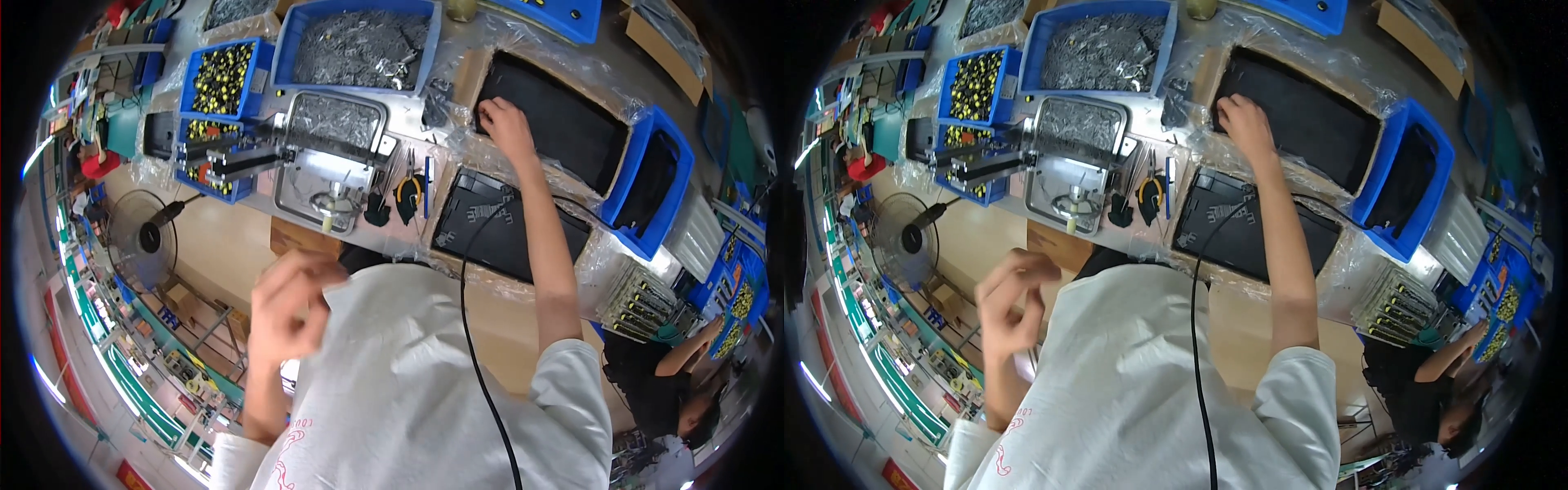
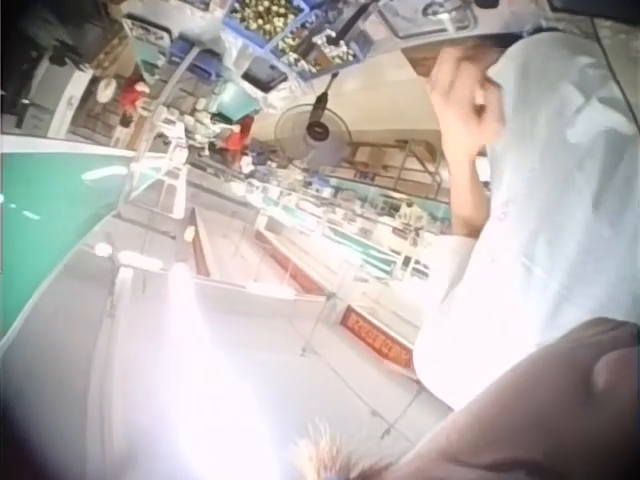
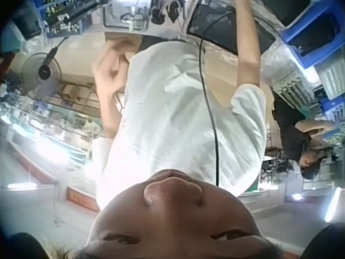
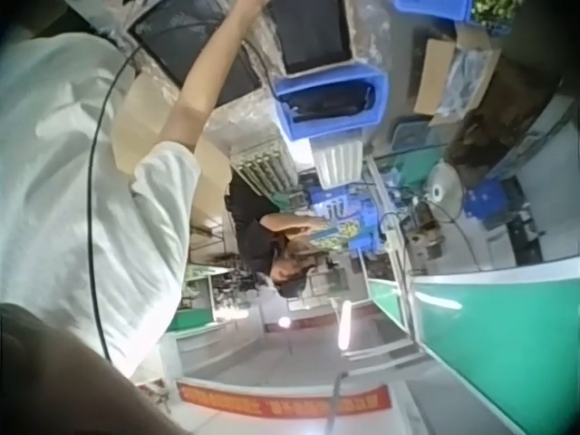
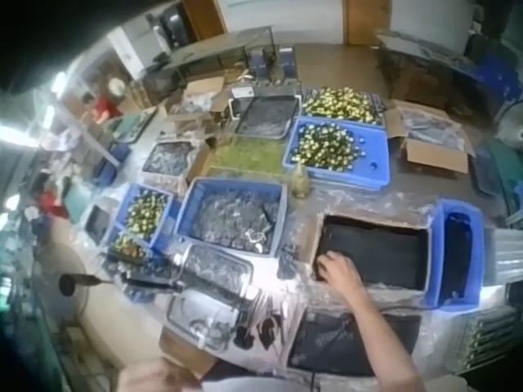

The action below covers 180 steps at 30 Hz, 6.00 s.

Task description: Assembling small electronic parts using a manual press fixture at a factory workstation.

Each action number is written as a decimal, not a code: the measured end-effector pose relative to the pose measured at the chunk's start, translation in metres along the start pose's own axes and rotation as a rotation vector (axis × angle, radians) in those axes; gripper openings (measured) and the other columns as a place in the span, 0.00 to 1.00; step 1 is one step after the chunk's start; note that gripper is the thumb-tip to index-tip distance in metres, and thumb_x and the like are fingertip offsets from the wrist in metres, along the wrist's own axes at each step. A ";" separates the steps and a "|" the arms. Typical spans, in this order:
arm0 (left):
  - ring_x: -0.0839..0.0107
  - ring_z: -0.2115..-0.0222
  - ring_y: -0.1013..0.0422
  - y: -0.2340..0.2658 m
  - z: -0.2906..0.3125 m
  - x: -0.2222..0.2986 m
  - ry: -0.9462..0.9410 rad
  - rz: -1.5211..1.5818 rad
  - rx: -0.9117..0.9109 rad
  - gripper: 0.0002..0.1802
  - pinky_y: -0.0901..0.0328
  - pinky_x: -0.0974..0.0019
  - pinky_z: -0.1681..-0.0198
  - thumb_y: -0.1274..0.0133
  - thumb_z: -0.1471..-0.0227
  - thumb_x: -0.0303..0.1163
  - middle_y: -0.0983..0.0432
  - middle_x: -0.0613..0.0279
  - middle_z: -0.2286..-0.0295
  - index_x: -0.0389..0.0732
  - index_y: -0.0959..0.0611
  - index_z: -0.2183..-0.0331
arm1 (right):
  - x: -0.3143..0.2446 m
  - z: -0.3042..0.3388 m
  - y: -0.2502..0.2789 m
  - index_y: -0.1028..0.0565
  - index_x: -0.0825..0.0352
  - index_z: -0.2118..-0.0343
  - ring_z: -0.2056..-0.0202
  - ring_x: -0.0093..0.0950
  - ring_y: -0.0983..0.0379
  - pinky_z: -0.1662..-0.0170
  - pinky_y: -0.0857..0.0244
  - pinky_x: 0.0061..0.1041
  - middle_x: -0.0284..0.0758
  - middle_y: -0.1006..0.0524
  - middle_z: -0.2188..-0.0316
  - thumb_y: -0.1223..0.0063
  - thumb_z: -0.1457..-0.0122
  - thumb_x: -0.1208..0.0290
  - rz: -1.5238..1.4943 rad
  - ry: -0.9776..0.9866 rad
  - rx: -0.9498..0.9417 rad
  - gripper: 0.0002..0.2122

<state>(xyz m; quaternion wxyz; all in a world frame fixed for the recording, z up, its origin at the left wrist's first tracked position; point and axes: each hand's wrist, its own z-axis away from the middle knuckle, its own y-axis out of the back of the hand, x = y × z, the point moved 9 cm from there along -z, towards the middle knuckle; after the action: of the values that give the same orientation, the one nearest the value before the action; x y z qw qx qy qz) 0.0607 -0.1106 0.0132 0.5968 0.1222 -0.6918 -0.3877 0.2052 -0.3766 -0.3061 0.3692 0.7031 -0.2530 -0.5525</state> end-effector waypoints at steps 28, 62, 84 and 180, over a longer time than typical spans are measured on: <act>0.67 0.77 0.25 -0.016 -0.005 0.106 -0.238 0.000 -0.078 0.11 0.31 0.68 0.74 0.32 0.63 0.28 0.20 0.62 0.68 0.38 0.16 0.73 | -0.253 0.115 0.189 0.21 0.72 0.67 0.66 0.23 0.24 0.64 0.30 0.22 0.34 0.22 0.66 0.36 0.54 0.88 -0.766 0.034 -0.049 0.11; 0.73 0.65 0.23 -0.086 0.066 -0.012 0.604 1.120 -0.265 0.05 0.28 0.71 0.63 0.37 0.47 0.19 0.17 0.56 0.64 0.31 0.11 0.65 | -0.316 0.159 0.188 0.17 0.72 0.58 0.64 0.32 0.22 0.63 0.26 0.26 0.37 0.17 0.62 0.27 0.59 0.77 -0.556 0.343 0.201 0.21; 0.74 0.62 0.22 -0.060 0.061 -0.012 0.473 0.480 0.046 0.10 0.26 0.73 0.61 0.34 0.52 0.19 0.19 0.59 0.62 0.32 0.13 0.63 | -0.331 0.167 0.163 0.22 0.74 0.52 0.62 0.34 0.22 0.60 0.25 0.30 0.39 0.22 0.61 0.33 0.51 0.78 -0.098 0.246 0.109 0.21; 0.80 0.86 0.38 0.224 -0.028 -0.277 0.691 -0.253 0.263 0.06 0.45 0.70 0.84 0.37 0.52 0.28 0.30 0.71 0.85 0.35 0.14 0.76 | -0.150 0.247 0.103 0.20 0.68 0.65 0.68 0.41 0.23 0.64 0.30 0.38 0.40 0.22 0.71 0.44 0.38 0.71 -0.144 -0.436 0.083 0.06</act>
<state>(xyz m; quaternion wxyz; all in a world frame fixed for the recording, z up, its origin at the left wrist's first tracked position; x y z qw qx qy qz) 0.2239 0.2032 -0.0363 0.7215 0.4051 -0.4733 -0.3022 -0.0673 -0.3827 -0.1641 0.2361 0.5979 -0.2988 -0.7053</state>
